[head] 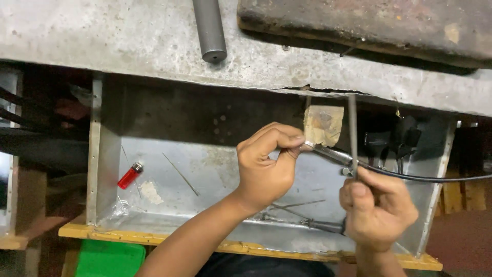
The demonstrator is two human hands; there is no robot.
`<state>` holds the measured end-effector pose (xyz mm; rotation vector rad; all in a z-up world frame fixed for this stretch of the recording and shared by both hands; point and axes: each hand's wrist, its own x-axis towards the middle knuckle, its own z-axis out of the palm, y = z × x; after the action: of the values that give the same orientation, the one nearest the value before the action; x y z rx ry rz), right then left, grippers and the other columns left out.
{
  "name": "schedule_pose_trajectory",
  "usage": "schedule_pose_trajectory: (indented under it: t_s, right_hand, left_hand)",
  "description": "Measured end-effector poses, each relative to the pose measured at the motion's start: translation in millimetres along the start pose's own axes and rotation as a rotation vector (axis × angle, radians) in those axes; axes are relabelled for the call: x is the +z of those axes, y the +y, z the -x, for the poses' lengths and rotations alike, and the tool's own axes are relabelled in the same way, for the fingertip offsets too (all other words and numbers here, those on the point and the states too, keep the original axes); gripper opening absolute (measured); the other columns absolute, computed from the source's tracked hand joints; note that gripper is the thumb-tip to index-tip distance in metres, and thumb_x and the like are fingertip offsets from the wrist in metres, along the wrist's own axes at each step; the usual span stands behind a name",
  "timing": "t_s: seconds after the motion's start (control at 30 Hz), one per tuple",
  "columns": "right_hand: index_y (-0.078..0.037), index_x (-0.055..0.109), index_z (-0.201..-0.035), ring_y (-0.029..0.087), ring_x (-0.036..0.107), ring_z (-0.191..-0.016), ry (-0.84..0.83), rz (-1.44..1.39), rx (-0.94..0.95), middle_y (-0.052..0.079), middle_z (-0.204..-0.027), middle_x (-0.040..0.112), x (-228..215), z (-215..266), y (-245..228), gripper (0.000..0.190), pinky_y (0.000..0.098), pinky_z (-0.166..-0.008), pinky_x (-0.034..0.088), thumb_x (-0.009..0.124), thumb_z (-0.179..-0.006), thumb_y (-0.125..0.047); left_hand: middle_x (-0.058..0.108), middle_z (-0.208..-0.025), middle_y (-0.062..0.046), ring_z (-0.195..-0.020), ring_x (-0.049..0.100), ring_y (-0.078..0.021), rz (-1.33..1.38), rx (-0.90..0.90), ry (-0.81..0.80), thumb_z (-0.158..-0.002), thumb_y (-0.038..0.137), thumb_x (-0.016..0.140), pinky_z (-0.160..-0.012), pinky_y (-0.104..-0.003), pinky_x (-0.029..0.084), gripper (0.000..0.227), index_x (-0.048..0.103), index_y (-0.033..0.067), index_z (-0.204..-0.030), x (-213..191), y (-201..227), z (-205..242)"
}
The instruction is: The person holds a small metal ring and uses a metal file to smooth its edges. They rotate the ring frequently to work on different sides, occasionally pausing to inspect the surface. The task continues with repetitive filing motions until the end of the clip.
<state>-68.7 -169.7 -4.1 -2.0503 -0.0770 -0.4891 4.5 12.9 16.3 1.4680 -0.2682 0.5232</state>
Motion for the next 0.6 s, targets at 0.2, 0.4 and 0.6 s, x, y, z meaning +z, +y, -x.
schedule_pose_trajectory:
  t_s: [0.2, 0.4, 0.6]
  right_hand:
    - [0.007, 0.058, -0.117, 0.015, 0.052, -0.044, 0.084, -0.258, 0.217, 0.014, -0.06, 0.056, 40, 75, 14, 0.023, 0.028, -0.041, 0.044, 0.058, -0.1, -0.008]
    - [0.009, 0.058, -0.118, 0.016, 0.05, -0.045, 0.154, -0.352, 0.229, 0.014, -0.059, 0.053, 45, 87, 17, 0.025, 0.0281, -0.044, 0.04, 0.059, -0.099, -0.007]
    - [0.009, 0.058, -0.119, 0.016, 0.045, -0.046, 0.151, -0.48, 0.209, 0.011, -0.058, 0.045, 49, 93, 21, 0.022, 0.0291, -0.044, 0.034, 0.056, -0.1, -0.002]
  left_hand:
    - [0.074, -0.1, -0.014, -0.092, 0.074, -0.0199, 0.154, -0.272, 0.123, -0.09, -0.002, 0.077, -0.083, -0.028, 0.061, 0.012, 0.067, 0.0036, -0.093, 12, -10, 27]
    - [0.069, -0.085, -0.013, -0.078, 0.074, -0.0197, 0.374, -0.588, 0.196, -0.088, 0.006, 0.078, -0.075, -0.031, 0.068, 0.017, 0.064, 0.0008, -0.095, 17, -10, 27]
    - [0.06, -0.08, -0.005, -0.078, 0.061, -0.0157, 0.189, -0.39, 0.104, -0.091, -0.001, 0.072, -0.072, -0.028, 0.051, 0.026, 0.05, 0.0092, -0.081, 13, -5, 14]
